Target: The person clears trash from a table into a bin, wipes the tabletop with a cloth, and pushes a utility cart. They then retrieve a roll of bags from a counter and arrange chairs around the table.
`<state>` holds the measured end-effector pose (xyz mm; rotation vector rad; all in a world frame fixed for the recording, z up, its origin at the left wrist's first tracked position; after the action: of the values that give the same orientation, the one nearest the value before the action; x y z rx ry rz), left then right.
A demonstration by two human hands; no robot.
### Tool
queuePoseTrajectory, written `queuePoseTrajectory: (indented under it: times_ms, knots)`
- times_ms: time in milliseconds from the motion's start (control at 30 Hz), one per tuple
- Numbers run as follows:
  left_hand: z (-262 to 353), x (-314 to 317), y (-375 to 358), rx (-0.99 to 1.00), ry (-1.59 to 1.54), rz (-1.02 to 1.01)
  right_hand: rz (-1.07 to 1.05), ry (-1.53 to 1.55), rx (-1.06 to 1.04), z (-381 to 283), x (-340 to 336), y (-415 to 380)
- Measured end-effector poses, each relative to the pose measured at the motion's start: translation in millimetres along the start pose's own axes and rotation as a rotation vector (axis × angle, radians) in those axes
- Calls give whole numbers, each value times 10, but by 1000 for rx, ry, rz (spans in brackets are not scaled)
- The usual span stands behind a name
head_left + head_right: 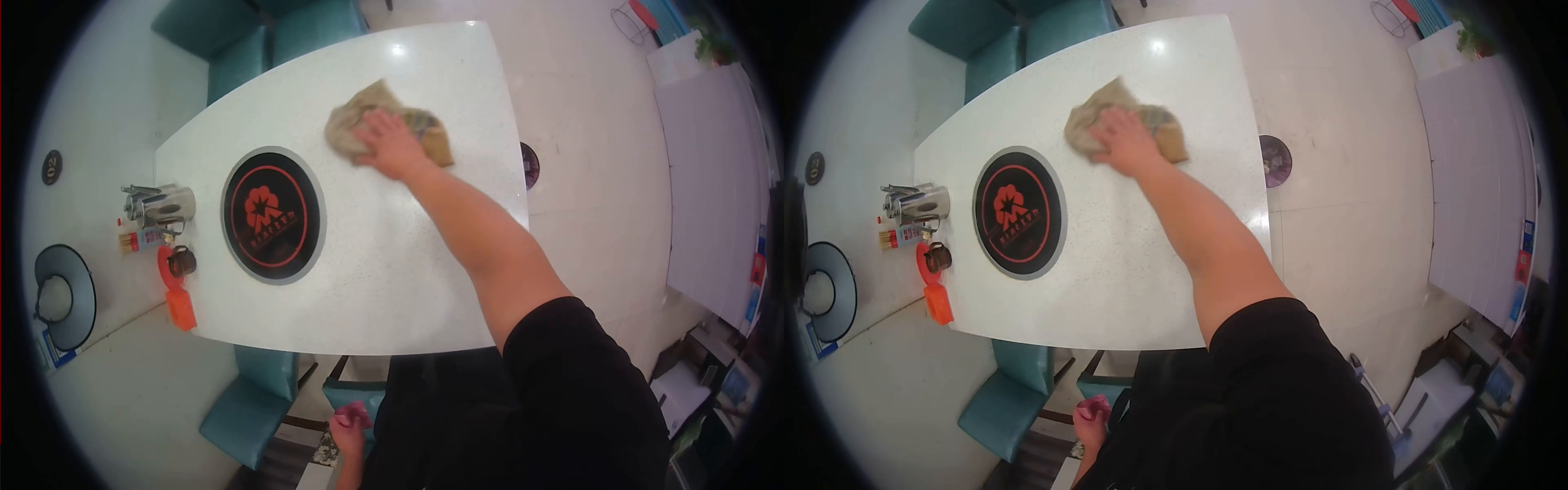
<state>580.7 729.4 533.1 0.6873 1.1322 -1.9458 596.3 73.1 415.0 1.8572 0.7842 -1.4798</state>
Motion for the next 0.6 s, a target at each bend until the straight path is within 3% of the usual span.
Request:
queuePoseTrajectory:
  times_ms: [133, 200, 233, 300, 333, 367, 467, 533, 600]
  knots:
    - [143, 63, 212, 28, 138, -117, 6, -49, 373, 842, -264, -492]
    - [11, 90, 500, 26, 95, -135, 13, -92, 482, 1209, -402, -880]
    - [-286, 154, 689, 39, -150, -149, 22, -123, 579, 1420, -473, -1107]
    - [107, 106, 779, 76, -161, -145, 168, -276, 666, 1751, -620, -1537]
    - [278, 83, 811, 101, -169, -129, 66, 11, 894, 1972, -664, -1764]
    - [58, 119, 937, 93, -194, -162, -42, 310, 1110, 2130, -677, -2028]
    - [241, 132, 946, 100, -71, -158, 108, 122, 1160, 2837, -355, -2566]
    - [198, 174, 983, 105, -99, -187, 501, 464, 1284, 2847, -597, -2773]
    - [178, 221, 992, 108, -133, -216, 459, 463, 1229, 2518, -996, -2698]
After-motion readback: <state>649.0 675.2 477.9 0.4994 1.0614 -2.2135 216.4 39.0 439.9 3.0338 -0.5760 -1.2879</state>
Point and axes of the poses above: each hand's wrist, its own y-axis towards the middle knuckle, its own x-axis out of the palm, z = x × y, the point moved 7 cm from there along y, towards the middle knuckle, and after that the axes turned 11 degrees about -y, right-handed, at the moved point
